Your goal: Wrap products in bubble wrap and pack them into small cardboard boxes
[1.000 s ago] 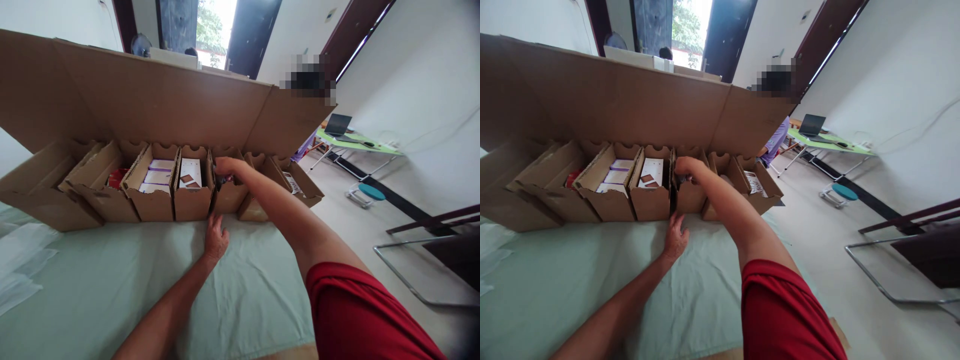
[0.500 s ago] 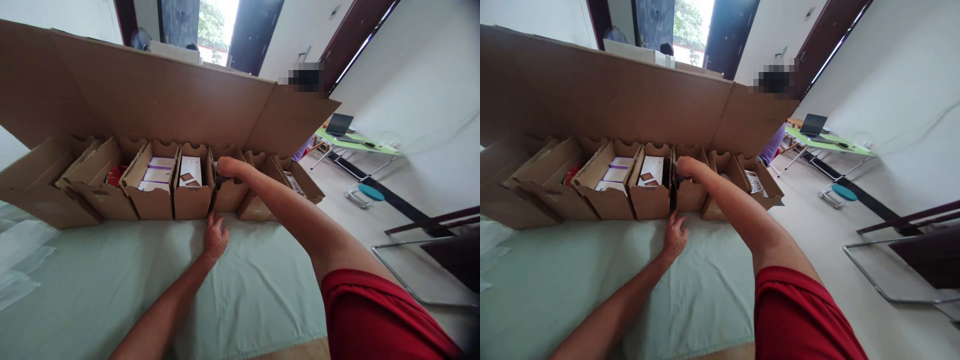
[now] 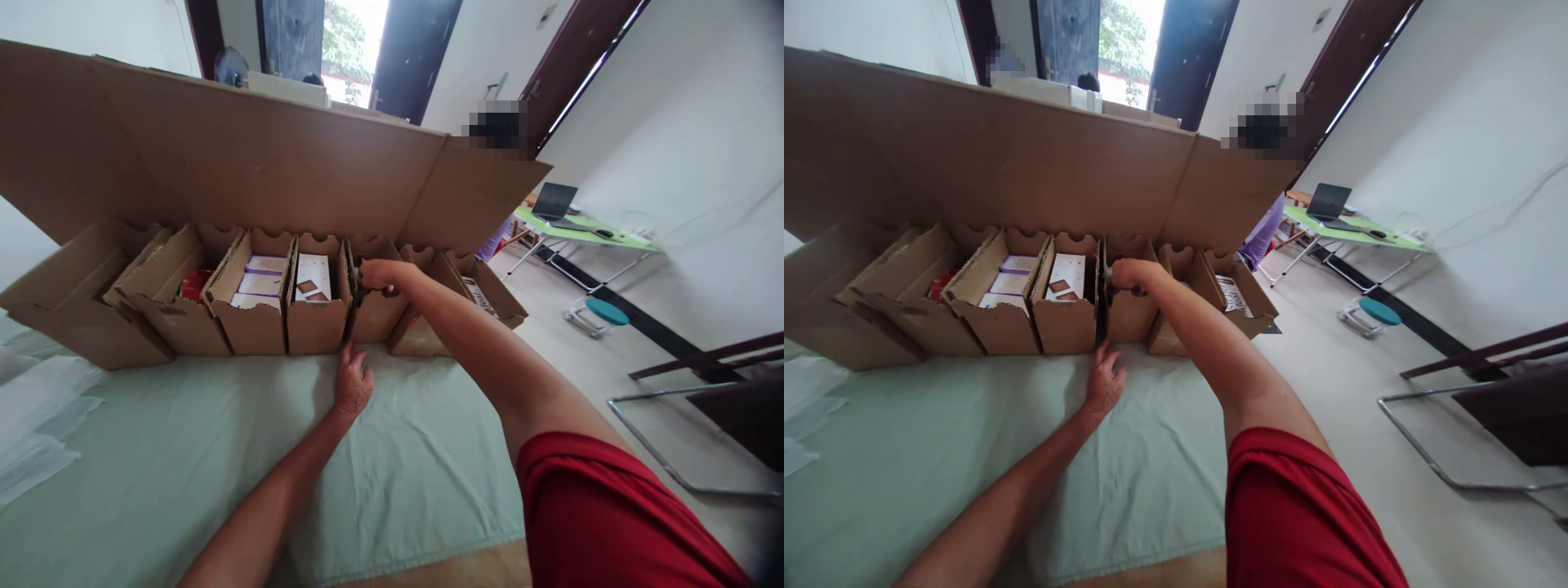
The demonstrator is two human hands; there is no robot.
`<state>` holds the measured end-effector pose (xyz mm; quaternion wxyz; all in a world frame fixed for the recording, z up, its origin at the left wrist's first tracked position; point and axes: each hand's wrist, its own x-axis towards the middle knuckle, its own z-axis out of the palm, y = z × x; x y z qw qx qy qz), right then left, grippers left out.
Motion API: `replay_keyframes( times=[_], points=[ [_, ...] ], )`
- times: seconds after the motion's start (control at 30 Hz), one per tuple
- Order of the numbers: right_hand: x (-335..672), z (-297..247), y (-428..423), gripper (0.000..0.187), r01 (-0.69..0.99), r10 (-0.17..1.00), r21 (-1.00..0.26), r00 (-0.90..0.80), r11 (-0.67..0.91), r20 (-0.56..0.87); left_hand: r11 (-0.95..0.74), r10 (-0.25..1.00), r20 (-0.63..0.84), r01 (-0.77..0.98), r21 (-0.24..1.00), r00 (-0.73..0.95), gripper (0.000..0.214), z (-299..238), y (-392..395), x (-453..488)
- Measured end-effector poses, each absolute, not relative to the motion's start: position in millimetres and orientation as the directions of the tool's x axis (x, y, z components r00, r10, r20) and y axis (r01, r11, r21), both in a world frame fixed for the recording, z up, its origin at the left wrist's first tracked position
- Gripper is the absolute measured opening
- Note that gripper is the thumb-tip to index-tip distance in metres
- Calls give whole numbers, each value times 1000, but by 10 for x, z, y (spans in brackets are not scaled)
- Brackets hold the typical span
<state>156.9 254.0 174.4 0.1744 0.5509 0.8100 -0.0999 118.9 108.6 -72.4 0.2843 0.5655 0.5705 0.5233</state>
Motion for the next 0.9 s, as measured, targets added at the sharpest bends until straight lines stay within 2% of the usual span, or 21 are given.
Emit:
replay_keyframes(
  times=[0.17, 0.27, 0.33, 0.43, 0.57, 0.73, 0.9],
  points=[
    [1949, 2198, 2253, 35, 897, 907, 133, -417, 421, -58, -184, 937, 265, 325, 928, -225, 48, -700, 1057, 1156],
    [2251, 2211, 1948, 34, 856, 881, 207, -457, 473, -124, -201, 930, 281, 311, 929, -239, 64, -616, 1014, 1145],
    [2386, 2055, 1780, 42, 806, 851, 276, -506, 524, -140, -229, 922, 303, 289, 930, -243, 73, -518, 1007, 1150],
    [2447, 1746, 1672, 43, 784, 839, 348, -544, 515, -18, -255, 911, 329, 284, 924, -250, 82, -351, 1053, 1168],
    [2409, 1553, 1727, 28, 835, 863, 291, -502, 468, 53, -238, 914, 324, 326, 915, -244, 88, -227, 1133, 1176],
    [2413, 1551, 1703, 27, 799, 821, 256, -570, 545, 30, -227, 908, 332, 366, 902, -256, 85, -254, 1088, 1178],
    [2430, 1548, 1593, 30, 821, 844, 252, -536, 512, 31, -229, 911, 334, 376, 898, -243, 85, -256, 986, 1238]
  ],
)
